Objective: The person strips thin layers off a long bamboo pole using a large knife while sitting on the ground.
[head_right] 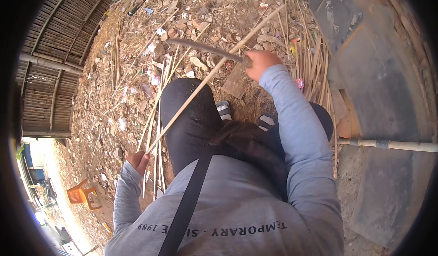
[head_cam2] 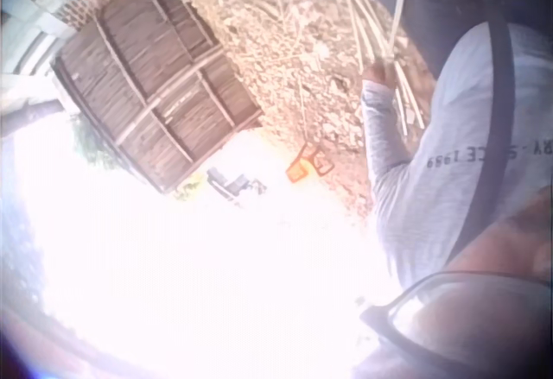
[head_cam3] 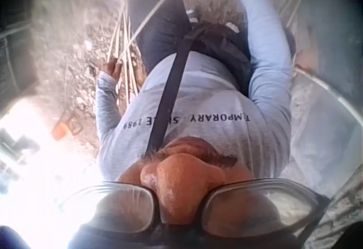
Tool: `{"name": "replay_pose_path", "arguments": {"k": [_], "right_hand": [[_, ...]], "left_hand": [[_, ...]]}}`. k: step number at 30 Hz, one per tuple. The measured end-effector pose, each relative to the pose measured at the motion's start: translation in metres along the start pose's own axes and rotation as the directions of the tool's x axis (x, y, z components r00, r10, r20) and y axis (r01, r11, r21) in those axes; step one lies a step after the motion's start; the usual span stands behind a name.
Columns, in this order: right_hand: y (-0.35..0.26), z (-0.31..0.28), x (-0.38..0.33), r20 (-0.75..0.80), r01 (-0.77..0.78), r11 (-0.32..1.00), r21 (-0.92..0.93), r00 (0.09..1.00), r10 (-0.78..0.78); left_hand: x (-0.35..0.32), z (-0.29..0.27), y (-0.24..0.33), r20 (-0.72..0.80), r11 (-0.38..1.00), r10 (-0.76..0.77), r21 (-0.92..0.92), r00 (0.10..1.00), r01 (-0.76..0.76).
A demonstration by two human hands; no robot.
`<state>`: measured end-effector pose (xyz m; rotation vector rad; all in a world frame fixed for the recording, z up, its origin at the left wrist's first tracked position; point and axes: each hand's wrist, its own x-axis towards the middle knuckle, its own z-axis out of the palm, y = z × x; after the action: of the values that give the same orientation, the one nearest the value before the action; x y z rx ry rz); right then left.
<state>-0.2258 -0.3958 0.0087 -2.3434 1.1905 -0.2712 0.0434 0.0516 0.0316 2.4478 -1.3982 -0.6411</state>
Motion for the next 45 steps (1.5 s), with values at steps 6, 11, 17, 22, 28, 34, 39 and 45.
{"name": "replay_pose_path", "arguments": {"k": [6, 11, 17, 22, 28, 34, 39, 45], "right_hand": [[0.004, 0.006, 0.004, 0.150, 0.110, 0.991, -0.077, 0.984, -0.098], [0.004, 0.003, 0.002, 0.076, 0.079, 0.996, -0.042, 0.994, -0.076], [0.011, -0.007, -0.003, 0.135, 0.003, 0.997, -0.075, 0.991, 0.007], [0.005, -0.010, -0.008, 0.129, 0.039, 0.990, -0.136, 0.991, -0.021], [0.013, -0.003, -0.017, 0.250, 0.112, 0.986, -0.125, 0.965, -0.078], [-0.003, -0.003, -0.014, 0.197, 0.092, 0.989, -0.119, 0.978, -0.067], [-0.007, 0.013, -0.017, 0.226, 0.107, 0.991, -0.077, 0.970, -0.087], [-0.010, -0.005, -0.013, 0.142, 0.103, 0.991, -0.091, 0.986, -0.090]], "left_hand": [[0.000, 0.013, 0.001, 0.150, 0.992, -0.040, -0.114, 0.988, 0.057], [-0.006, 0.013, 0.010, 0.124, 0.994, -0.042, -0.099, 0.991, 0.054], [0.000, 0.025, 0.004, 0.138, 0.996, -0.057, -0.063, 0.989, 0.067], [-0.004, 0.026, -0.004, 0.105, 0.994, -0.040, -0.094, 0.994, 0.050], [0.004, 0.026, 0.004, 0.133, 0.996, -0.047, -0.065, 0.990, 0.056], [-0.006, 0.019, 0.004, 0.110, 0.997, -0.072, -0.032, 0.991, 0.076], [0.000, 0.026, 0.001, 0.148, 0.995, -0.069, -0.059, 0.987, 0.078], [-0.003, 0.023, -0.003, 0.128, 0.998, -0.046, -0.042, 0.991, 0.051]]}}
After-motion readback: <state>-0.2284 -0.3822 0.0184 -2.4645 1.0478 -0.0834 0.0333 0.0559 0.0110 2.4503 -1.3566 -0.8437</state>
